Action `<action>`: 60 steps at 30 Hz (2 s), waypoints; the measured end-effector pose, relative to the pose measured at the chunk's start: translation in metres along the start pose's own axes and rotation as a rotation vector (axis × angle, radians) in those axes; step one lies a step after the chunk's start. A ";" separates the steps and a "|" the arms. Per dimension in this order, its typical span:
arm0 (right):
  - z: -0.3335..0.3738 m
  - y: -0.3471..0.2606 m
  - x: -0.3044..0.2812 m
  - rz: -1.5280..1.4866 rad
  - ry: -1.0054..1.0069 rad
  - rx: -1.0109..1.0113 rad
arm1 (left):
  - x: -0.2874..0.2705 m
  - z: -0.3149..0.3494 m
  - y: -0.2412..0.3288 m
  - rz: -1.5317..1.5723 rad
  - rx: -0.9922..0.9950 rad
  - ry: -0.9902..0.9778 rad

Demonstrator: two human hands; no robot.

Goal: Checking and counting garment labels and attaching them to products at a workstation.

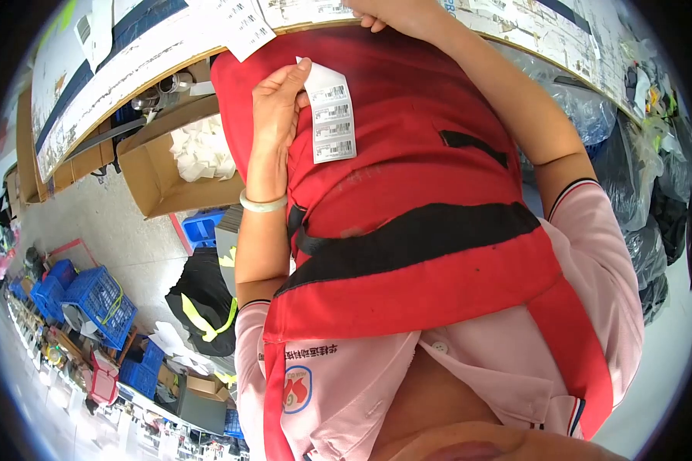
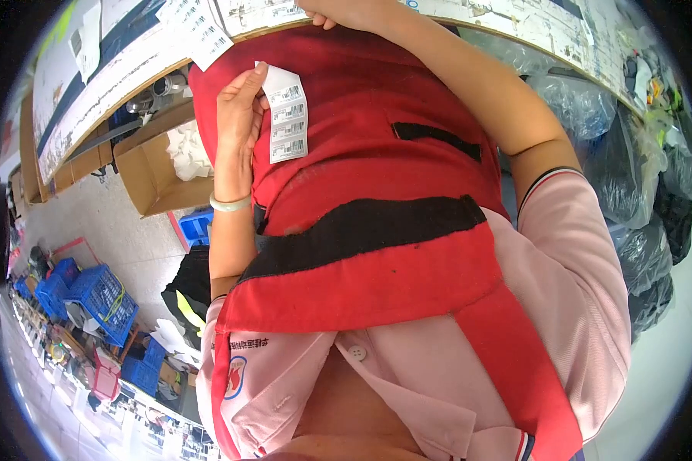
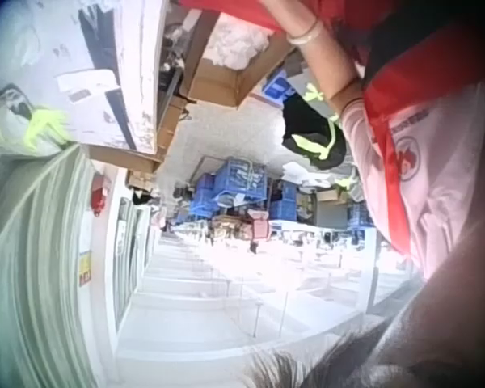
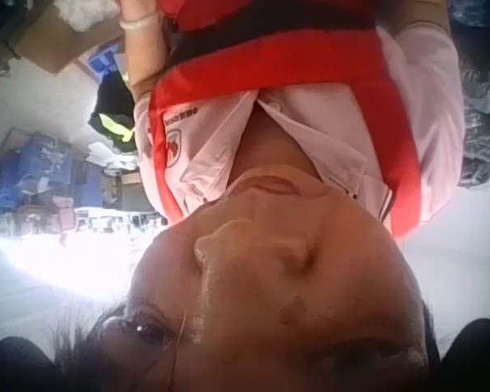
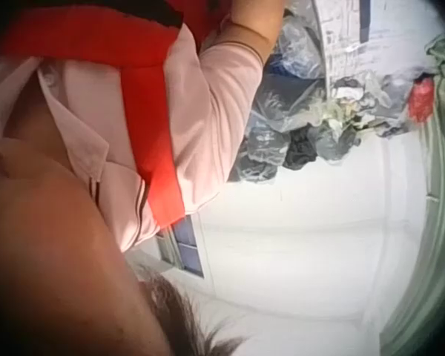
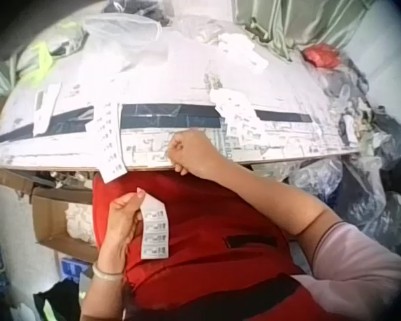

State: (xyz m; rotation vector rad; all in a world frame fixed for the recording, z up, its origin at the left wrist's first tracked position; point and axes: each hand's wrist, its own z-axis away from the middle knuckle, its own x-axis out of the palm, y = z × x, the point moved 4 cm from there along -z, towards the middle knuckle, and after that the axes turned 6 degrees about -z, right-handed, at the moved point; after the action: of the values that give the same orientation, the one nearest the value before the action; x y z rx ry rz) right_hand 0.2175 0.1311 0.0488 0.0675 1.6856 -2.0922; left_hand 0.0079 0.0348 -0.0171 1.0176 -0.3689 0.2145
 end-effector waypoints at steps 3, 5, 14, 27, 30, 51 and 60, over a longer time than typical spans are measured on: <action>0.001 0.003 -0.002 -0.039 -0.002 0.013 | -0.003 -0.003 -0.002 0.013 0.016 -0.034; 0.007 0.005 -0.007 -0.169 -0.008 -0.058 | -0.002 -0.006 -0.003 0.014 0.015 -0.023; 0.052 0.009 -0.049 -0.318 0.121 0.056 | 0.001 -0.003 -0.001 0.007 0.009 -0.033; 0.086 0.050 -0.170 0.673 0.698 0.076 | 0.008 0.000 0.003 -0.014 0.011 0.019; 0.083 0.025 -0.116 0.347 0.493 -0.127 | 0.008 0.009 0.010 -0.021 0.048 0.000; 0.093 -0.026 0.046 -0.287 -0.342 -0.045 | 0.036 0.060 0.085 -0.502 0.491 -0.137; 0.092 -0.016 0.045 -0.240 -0.437 -0.009 | 0.041 0.048 0.081 -0.628 0.358 -0.179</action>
State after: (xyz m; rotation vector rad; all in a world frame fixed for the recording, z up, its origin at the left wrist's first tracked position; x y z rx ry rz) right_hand 0.1928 0.0332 0.0726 -0.5788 1.4896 -2.0699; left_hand 0.0079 0.0347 0.0854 1.4603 -0.1583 -0.3925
